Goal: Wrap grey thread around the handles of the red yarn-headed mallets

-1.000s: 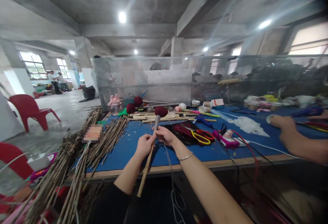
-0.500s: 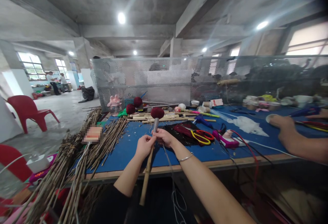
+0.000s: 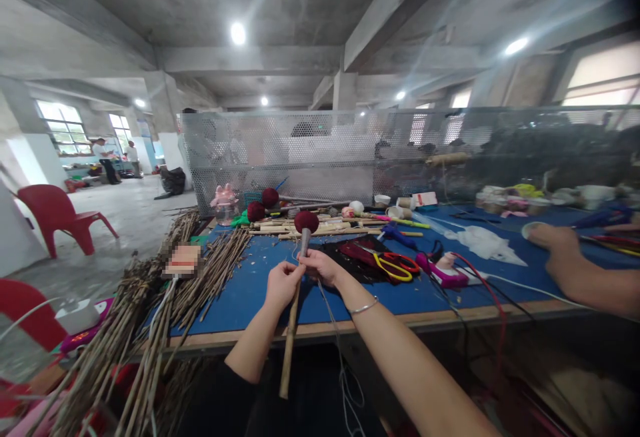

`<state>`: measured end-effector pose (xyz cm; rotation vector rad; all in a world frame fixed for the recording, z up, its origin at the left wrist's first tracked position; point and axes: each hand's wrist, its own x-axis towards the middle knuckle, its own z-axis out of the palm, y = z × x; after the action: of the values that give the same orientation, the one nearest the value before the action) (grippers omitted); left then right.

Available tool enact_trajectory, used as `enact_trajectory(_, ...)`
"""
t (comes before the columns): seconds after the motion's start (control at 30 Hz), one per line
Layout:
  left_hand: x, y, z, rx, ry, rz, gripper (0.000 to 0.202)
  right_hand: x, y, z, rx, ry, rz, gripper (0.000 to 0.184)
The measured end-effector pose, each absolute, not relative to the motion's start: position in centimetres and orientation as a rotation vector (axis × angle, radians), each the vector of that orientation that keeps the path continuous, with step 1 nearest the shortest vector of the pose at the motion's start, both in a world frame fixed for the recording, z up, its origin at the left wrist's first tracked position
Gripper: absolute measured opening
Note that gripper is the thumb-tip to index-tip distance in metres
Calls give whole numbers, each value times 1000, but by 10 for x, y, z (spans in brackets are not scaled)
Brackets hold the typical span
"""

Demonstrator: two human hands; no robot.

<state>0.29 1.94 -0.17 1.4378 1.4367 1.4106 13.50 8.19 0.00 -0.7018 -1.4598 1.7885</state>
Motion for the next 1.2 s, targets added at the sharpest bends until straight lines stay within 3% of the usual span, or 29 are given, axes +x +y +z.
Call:
enact_trajectory(0.2, 2, 19, -5, 1377, 1247, 1239, 34, 136, 84, -2, -658, -1483, 1832, 34)
enact_trajectory(0.57, 3, 17, -8, 1421, 1403, 1351, 26, 134, 83, -2, -692, -1460, 1796, 37)
enact_trajectory(0.83, 5, 16, -6, 1254, 1154, 1264, 40, 136, 79, 5, -684, -1440, 1823, 36)
enact_trajectory(1.2, 6, 10, -1, 1389, 1447, 1438, 26, 134, 80, 2, -734, -1468, 1755, 38)
